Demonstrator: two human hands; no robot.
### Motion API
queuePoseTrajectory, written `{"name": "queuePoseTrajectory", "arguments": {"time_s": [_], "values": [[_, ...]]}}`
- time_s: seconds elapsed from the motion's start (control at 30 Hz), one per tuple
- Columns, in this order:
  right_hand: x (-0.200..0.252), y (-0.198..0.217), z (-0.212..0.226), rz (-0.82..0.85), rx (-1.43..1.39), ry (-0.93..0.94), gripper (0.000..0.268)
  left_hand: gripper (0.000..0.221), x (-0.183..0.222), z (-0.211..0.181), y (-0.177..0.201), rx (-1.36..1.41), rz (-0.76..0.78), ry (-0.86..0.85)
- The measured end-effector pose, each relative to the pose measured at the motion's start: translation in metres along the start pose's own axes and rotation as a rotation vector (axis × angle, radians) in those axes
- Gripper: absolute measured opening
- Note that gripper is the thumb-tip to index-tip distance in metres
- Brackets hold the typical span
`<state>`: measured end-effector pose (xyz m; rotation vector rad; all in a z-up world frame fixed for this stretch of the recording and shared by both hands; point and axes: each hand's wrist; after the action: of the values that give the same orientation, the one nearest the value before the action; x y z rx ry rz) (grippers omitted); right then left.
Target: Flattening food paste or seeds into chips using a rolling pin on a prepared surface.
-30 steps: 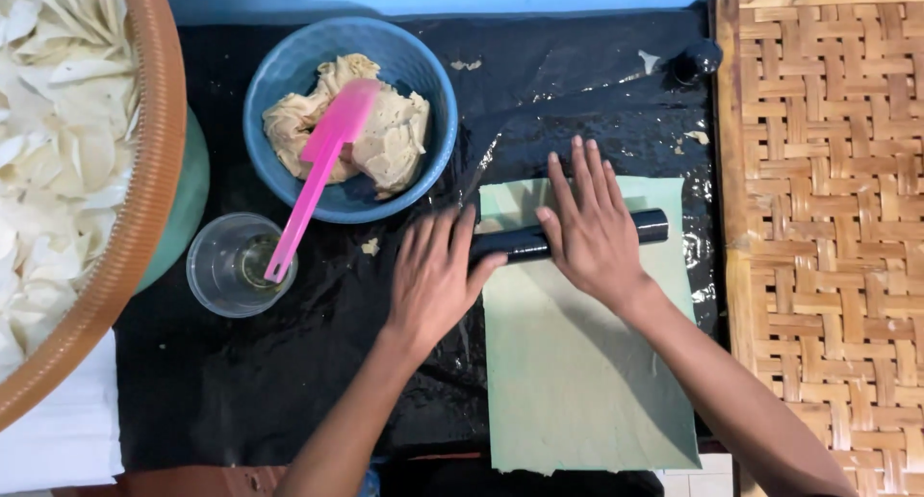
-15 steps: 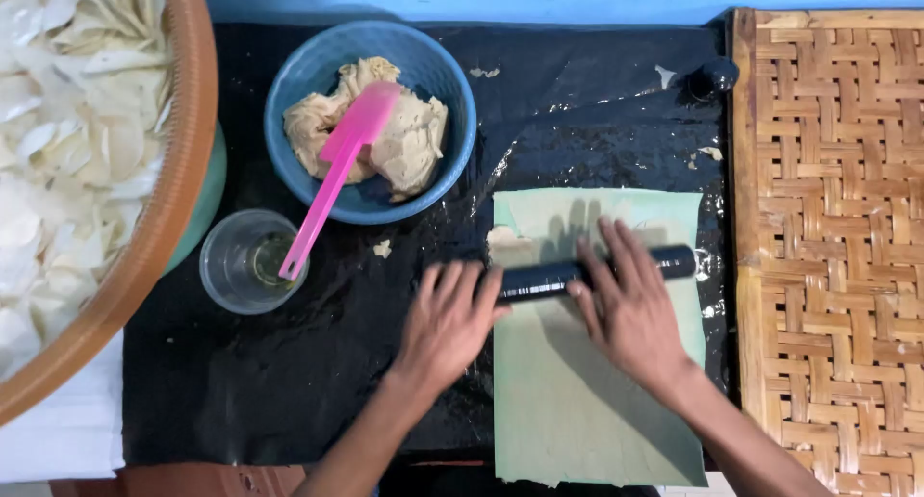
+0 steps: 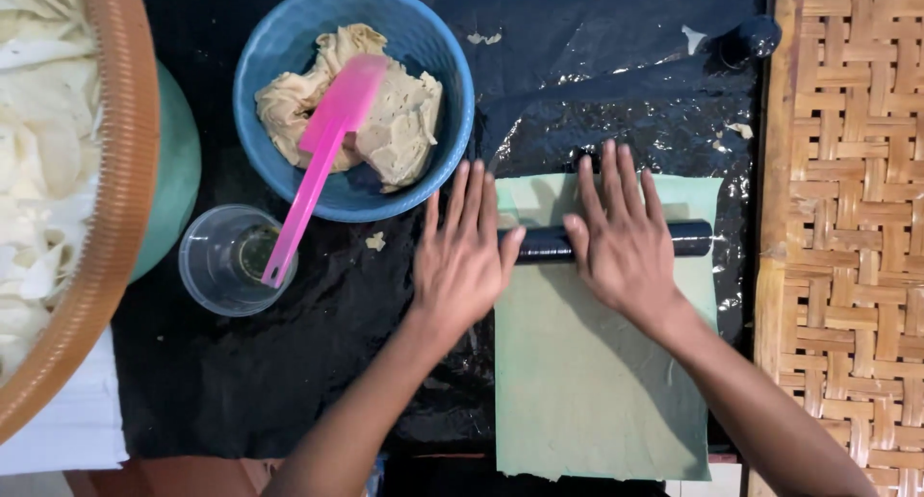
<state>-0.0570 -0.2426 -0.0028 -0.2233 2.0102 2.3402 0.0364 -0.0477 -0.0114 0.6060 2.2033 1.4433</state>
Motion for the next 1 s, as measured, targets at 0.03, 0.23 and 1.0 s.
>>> {"name": "queuePoseTrajectory", "arguments": {"time_s": [0.03,0.23,1.0], "values": [[0.001,-0.001,0.001,-0.003,-0.001,0.002,0.063,0.069,0.000,0.001,0.001,-0.003,-0.002,0.000],[0.038,-0.006,0.018,-0.037,0.016,-0.011,0.071,0.074,0.038,-0.008,0.002,0.022,-0.023,-0.065],[0.025,0.002,0.012,-0.061,-0.005,0.052,0.068,0.065,0.039,0.000,0.012,0.194,-0.116,-0.019]]}}
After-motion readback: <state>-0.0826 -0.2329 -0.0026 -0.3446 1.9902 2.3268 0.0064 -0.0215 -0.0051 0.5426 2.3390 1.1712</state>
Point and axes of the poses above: each hand's wrist, its own x-axis away from the middle knuckle, its own y-axis out of the back of the hand, z = x × y, and after that the axes turned 12 degrees about y, right-handed
